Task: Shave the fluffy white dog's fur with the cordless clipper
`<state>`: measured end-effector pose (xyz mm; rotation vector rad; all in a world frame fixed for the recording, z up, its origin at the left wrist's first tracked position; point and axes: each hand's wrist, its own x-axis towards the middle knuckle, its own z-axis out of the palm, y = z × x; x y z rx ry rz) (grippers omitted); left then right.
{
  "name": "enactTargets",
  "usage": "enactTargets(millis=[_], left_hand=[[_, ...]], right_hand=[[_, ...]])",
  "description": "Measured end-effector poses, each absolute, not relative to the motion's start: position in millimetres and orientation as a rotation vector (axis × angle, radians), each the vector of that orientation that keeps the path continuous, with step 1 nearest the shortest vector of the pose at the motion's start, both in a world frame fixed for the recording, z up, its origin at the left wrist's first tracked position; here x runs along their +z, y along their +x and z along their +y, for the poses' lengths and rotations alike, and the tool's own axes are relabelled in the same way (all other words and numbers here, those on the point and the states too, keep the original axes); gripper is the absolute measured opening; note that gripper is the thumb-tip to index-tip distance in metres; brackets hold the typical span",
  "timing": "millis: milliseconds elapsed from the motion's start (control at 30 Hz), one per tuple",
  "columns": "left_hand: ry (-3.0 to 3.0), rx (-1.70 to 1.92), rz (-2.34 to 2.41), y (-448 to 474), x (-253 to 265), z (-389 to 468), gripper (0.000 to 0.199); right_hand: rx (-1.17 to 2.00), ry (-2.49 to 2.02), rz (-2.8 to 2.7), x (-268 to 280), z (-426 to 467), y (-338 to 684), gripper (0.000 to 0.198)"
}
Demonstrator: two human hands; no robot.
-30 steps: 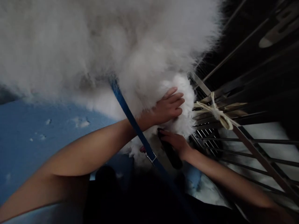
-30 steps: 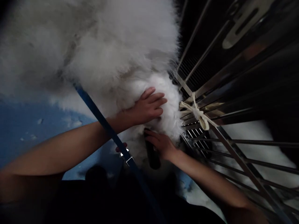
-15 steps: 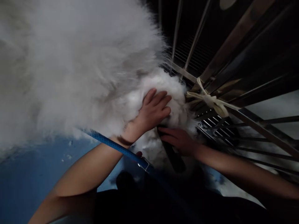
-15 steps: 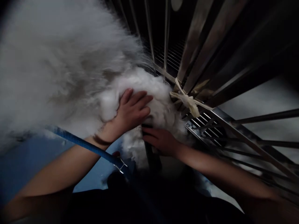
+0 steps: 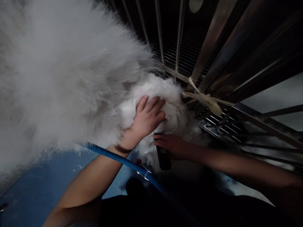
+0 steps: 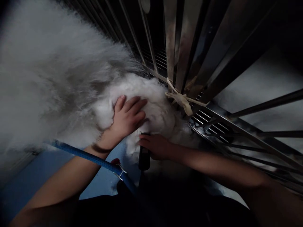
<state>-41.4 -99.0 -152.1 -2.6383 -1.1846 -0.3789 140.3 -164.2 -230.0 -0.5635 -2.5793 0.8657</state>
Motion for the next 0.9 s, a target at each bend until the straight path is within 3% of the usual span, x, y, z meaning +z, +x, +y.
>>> enactTargets(millis=[167, 300, 467, 633, 900], left_hand=[[-2.644, -0.469, -1.154, -43.0, -149.9, -99.5, 0.015], [-2.647, -0.445, -1.152, -43.4, -149.4, -99.9, 0.018], [-2.579, -0.459, -1.083, -44.6, -149.1, -100.0, 0.019], [-2.47, -0.44, -0.95, -45.1, -149.7, -100.4, 0.022], [-2.625, -0.429, -1.085, -48.8, -151.1, -100.0, 0.012]], right_hand=[[0.716, -0.583, -2.608, -219.5, -164.6, 144.4, 0.041], [0.801, -0.666, -2.626, -219.1, -162.1, 137.1, 0.037], [0.732, -0.622, -2.612, -221.5, -163.5, 132.2, 0.042], [0.794, -0.601, -2.571, -225.5, -159.3, 126.0, 0.026], [0.894, -0.587, -2.502, -232.6, -153.7, 125.6, 0.036]])
